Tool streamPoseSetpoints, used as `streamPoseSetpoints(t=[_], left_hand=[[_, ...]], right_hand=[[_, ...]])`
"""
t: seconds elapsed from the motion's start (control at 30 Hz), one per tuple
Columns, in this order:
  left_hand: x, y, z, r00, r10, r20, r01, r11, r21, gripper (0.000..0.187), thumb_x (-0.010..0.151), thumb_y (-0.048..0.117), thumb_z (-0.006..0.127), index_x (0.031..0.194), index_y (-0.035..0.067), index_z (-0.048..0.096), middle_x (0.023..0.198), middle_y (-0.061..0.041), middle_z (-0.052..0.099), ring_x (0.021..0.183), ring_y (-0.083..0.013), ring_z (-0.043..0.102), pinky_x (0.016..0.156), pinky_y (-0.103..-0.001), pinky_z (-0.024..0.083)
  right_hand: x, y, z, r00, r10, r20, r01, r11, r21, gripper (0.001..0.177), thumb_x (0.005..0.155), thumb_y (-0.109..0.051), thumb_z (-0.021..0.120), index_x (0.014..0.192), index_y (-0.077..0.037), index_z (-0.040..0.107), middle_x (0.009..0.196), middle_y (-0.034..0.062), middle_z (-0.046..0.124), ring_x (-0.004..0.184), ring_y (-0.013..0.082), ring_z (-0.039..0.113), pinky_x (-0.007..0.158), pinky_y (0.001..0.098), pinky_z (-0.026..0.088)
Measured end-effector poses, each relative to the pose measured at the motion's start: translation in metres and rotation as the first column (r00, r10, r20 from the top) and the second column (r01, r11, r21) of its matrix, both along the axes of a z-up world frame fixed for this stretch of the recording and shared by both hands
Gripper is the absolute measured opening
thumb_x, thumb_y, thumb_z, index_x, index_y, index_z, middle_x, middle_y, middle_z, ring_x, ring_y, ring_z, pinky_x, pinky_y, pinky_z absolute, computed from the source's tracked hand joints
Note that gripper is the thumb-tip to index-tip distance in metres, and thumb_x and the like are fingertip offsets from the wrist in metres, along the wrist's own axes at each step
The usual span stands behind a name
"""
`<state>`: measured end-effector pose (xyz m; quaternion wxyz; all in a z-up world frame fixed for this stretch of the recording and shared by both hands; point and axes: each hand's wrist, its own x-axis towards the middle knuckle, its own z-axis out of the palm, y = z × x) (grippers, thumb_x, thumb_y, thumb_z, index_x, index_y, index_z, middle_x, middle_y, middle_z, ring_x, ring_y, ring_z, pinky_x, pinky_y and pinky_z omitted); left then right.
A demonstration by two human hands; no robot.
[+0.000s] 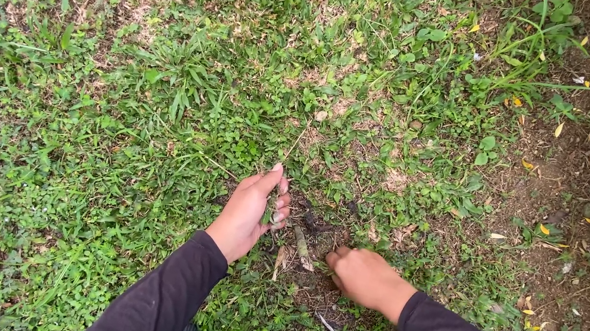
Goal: Removing weeds from a patch of grass by hand.
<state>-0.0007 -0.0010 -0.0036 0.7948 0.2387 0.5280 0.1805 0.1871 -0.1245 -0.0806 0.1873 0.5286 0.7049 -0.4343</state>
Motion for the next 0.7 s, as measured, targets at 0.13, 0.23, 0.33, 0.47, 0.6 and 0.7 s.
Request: streamPoseSetpoints(t=[0.13,0.23,0.33,0.47,0.6,0.7], left_hand=[[0.001,0.0,-0.002,1.0,0.0,-0.003,0.0,1.0,0.011,0.033,0.111,0.036,0.037,0.092,0.011,0.048,0.067,0.003,0.036,0.054,-0.0107,0.044,0.048,-0.024,0.04],[0.002,0.0,0.001,1.0,-0.003,-0.004,0.003,1.0,0.003,0.034,0.111,0.036,0.037,0.093,0.01,0.047,0.068,0.003,0.036,0.055,-0.0106,0.043,0.049,-0.024,0.039],[0.001,-0.001,0.001,1.0,-0.004,-0.012,0.004,1.0,0.003,0.034,0.111,0.036,0.037,0.093,0.01,0.047,0.068,0.002,0.036,0.055,-0.0107,0.043,0.049,-0.024,0.039],[0.0,-0.001,-0.004,1.0,0.004,0.002,-0.004,1.0,0.009,0.034,0.111,0.037,0.038,0.092,0.01,0.047,0.068,0.003,0.035,0.054,-0.0106,0.043,0.049,-0.024,0.039],[0.002,0.001,0.006,0.999,-0.033,-0.019,0.033,0.999,0.007,0.032,0.111,0.036,0.036,0.096,0.01,0.047,0.07,0.003,0.037,0.057,-0.0106,0.044,0.052,-0.024,0.04],[0.002,0.001,0.007,0.998,-0.055,-0.029,0.056,0.998,0.007,0.032,0.112,0.036,0.034,0.097,0.01,0.047,0.07,0.002,0.038,0.057,-0.0107,0.044,0.053,-0.024,0.041]], right_hand=[[0.008,0.027,0.045,0.978,-0.192,-0.086,0.185,0.979,-0.083,0.017,0.097,-0.008,0.058,0.107,0.0,0.07,0.096,0.0133,0.069,0.084,0.0176,0.071,0.075,0.0251,0.061],[0.013,0.044,0.067,0.969,-0.24,-0.053,0.239,0.971,-0.025,0.02,0.097,-0.01,0.058,0.111,0.0,0.069,0.104,0.0154,0.071,0.096,0.0214,0.072,0.092,0.0326,0.06],[0.009,0.039,0.061,0.976,-0.218,-0.015,0.216,0.973,-0.076,0.02,0.097,-0.01,0.058,0.111,0.001,0.069,0.102,0.0149,0.071,0.093,0.0202,0.072,0.09,0.0335,0.06],[-0.001,0.029,0.044,0.999,-0.011,0.042,0.014,0.997,-0.079,0.015,0.097,-0.007,0.058,0.104,-0.001,0.07,0.095,0.0136,0.07,0.087,0.0209,0.071,0.083,0.0324,0.061],[0.014,0.027,0.04,0.99,-0.138,-0.044,0.132,0.986,-0.105,0.019,0.094,-0.003,0.057,0.107,0.003,0.069,0.098,0.0176,0.07,0.089,0.0225,0.073,0.087,0.033,0.061],[0.03,0.056,0.091,0.971,-0.239,-0.014,0.235,0.963,-0.135,0.023,0.097,-0.008,0.058,0.116,0.0,0.068,0.103,0.0169,0.072,0.088,0.0188,0.075,0.085,0.03,0.063]])
